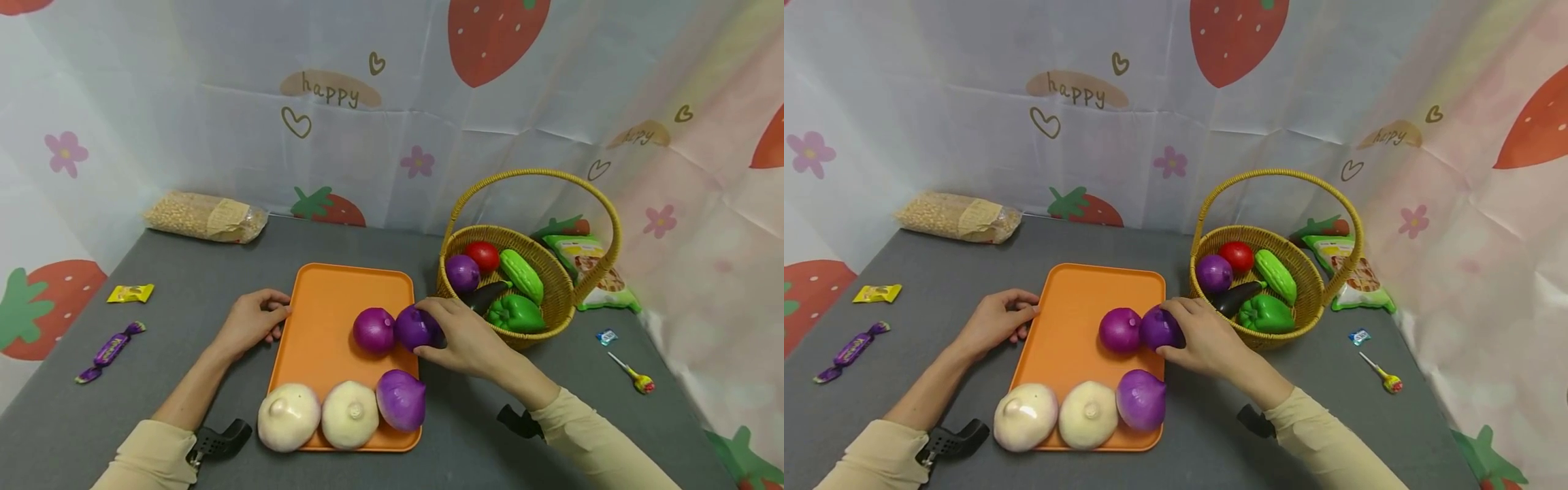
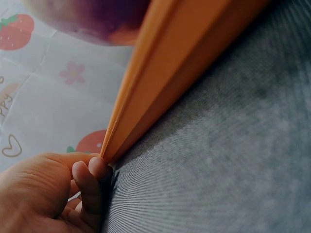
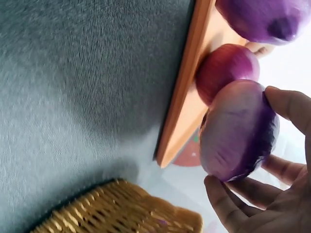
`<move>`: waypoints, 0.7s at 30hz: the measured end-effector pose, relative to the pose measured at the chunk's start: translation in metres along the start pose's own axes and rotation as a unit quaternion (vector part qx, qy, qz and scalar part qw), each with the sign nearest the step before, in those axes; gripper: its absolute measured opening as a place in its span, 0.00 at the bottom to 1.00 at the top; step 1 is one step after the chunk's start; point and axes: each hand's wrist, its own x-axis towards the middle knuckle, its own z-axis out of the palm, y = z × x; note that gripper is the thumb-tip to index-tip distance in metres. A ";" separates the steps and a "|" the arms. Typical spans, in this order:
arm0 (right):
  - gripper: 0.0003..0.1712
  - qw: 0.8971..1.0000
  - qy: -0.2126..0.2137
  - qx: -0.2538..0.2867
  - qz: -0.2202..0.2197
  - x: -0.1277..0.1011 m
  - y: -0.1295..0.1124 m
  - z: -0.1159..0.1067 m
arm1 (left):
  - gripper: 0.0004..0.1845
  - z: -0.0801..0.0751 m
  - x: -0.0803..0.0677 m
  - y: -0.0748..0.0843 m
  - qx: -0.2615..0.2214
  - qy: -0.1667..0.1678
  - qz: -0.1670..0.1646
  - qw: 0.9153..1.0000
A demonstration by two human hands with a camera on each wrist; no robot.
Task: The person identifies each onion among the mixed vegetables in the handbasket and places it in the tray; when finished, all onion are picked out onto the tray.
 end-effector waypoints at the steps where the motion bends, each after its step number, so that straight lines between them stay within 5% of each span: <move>1: 0.36 1.000 -0.003 0.003 -0.001 0.001 -0.001 0.002 | 0.17 0.000 0.000 0.000 0.000 0.000 0.000 1.000; 14: 0.37 0.998 -0.045 -0.029 -0.038 0.011 -0.010 0.020 | 0.18 0.001 0.000 -0.001 -0.003 -0.001 -0.004 1.000; 21: 0.29 0.998 -0.009 -0.029 -0.052 0.013 -0.012 0.018 | 0.18 0.001 0.001 -0.001 -0.009 -0.001 -0.006 1.000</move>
